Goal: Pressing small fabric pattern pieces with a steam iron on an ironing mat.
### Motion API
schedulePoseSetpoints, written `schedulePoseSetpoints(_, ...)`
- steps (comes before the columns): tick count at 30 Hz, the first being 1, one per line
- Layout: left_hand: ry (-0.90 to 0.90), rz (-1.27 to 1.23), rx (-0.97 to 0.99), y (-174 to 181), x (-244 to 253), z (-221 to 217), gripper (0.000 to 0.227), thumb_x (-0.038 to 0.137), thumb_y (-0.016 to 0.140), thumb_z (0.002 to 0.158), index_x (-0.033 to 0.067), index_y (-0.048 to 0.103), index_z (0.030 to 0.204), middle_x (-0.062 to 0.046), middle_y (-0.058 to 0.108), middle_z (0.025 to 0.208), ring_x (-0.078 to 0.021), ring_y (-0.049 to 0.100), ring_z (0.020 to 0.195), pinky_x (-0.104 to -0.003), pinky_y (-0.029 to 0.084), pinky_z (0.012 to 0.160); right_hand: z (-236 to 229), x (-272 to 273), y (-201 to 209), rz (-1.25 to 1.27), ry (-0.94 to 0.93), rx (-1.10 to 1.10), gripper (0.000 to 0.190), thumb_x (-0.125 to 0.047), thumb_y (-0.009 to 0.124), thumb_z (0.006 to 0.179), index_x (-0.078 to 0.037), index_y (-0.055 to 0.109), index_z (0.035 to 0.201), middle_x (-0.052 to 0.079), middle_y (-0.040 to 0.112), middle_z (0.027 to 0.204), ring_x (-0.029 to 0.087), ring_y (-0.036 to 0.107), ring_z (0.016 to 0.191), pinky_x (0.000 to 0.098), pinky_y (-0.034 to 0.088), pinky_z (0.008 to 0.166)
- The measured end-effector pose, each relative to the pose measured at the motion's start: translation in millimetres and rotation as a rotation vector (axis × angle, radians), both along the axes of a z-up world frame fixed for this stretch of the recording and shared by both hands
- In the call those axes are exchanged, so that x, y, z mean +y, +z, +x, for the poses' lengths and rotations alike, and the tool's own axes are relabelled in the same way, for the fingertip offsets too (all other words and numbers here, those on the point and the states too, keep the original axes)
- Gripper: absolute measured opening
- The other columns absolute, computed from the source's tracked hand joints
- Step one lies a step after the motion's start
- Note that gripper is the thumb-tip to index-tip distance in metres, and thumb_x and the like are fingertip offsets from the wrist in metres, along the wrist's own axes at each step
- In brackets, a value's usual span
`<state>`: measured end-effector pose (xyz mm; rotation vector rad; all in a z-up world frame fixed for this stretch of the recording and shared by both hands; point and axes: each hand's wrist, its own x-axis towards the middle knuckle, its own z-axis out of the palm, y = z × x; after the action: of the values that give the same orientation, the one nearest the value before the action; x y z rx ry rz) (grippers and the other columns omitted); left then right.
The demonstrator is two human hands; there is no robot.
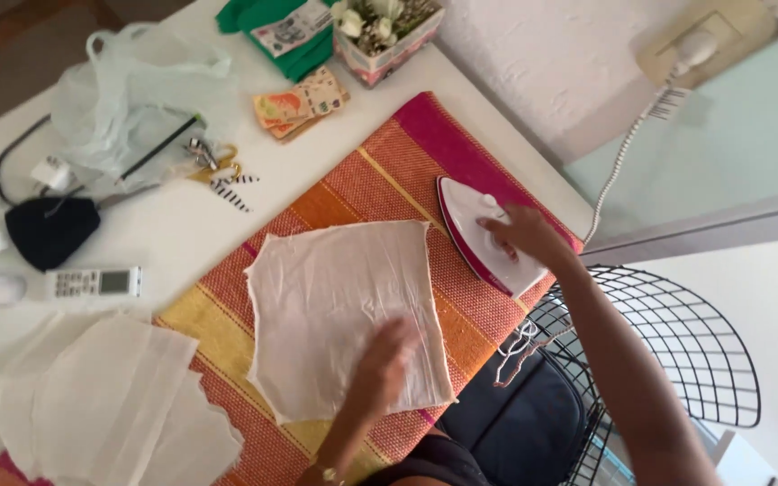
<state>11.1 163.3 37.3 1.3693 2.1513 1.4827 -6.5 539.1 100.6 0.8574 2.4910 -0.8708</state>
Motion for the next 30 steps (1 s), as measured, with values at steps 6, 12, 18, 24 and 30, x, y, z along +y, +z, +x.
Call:
schedulePoseSetpoints(6,0.53,-0.312,0.258,-27,-71,-50,0.063,0.005,0.063,0.1,0.0062,0.048,0.161,-0.015,0.051,0.166,-0.0314,0.042,0.159,-0.049,0.03,0.137,50,-90,-45,-0.109,-0.194,-0.198,0.052,-0.053,0.064,0.099,-0.022,0.06,0.14,0.003,0.079,0.104,0.02,0.074,0.092,0.0378,0.059,0.08)
schedulePoseSetpoints(12,0.659,-0.481,0.485,-50,-76,-58,0.052,0.021,0.043,0.114,0.0035,0.053,0.161,-0.013,0.055,0.167,-0.0313,0.046,0.159,-0.05,0.03,0.135,94,-225,-71,-0.059,0.108,0.203,0.025,-0.021,0.074,0.099,-0.01,0.065,0.119,0.016,0.061,0.101,0.023,0.061,0.058,0.0361,0.053,0.036)
schedulePoseSetpoints(18,0.661,-0.427,0.5,-35,-77,-57,0.052,0.02,0.045,0.113,0.0,0.054,0.16,-0.015,0.057,0.165,-0.0345,0.049,0.156,-0.05,0.032,0.134,71,-181,-74,0.609,0.399,0.207,0.08,-0.073,0.042,0.097,-0.009,0.042,0.144,0.023,0.065,0.111,0.018,0.063,0.053,0.0254,0.049,0.038)
schedulePoseSetpoints(24,0.686,-0.416,0.527,-36,-76,-59,0.052,0.017,0.055,0.109,0.001,0.056,0.158,-0.014,0.058,0.164,-0.034,0.052,0.154,-0.05,0.036,0.133,22,-72,-98,0.477,0.34,0.096,0.048,-0.045,0.057,0.108,-0.013,0.057,0.144,0.012,0.067,0.106,0.004,0.056,0.047,0.0171,0.039,0.025)
schedulePoseSetpoints(30,0.681,-0.477,0.501,-42,-61,-82,0.057,0.024,0.059,0.104,0.0075,0.056,0.158,-0.013,0.054,0.167,-0.0343,0.046,0.157,-0.053,0.032,0.132,9,-88,-35,-0.024,-0.067,0.244,0.04,-0.035,0.056,0.113,0.002,0.058,0.127,0.015,0.073,0.067,0.018,0.067,0.039,0.0235,0.051,0.025)
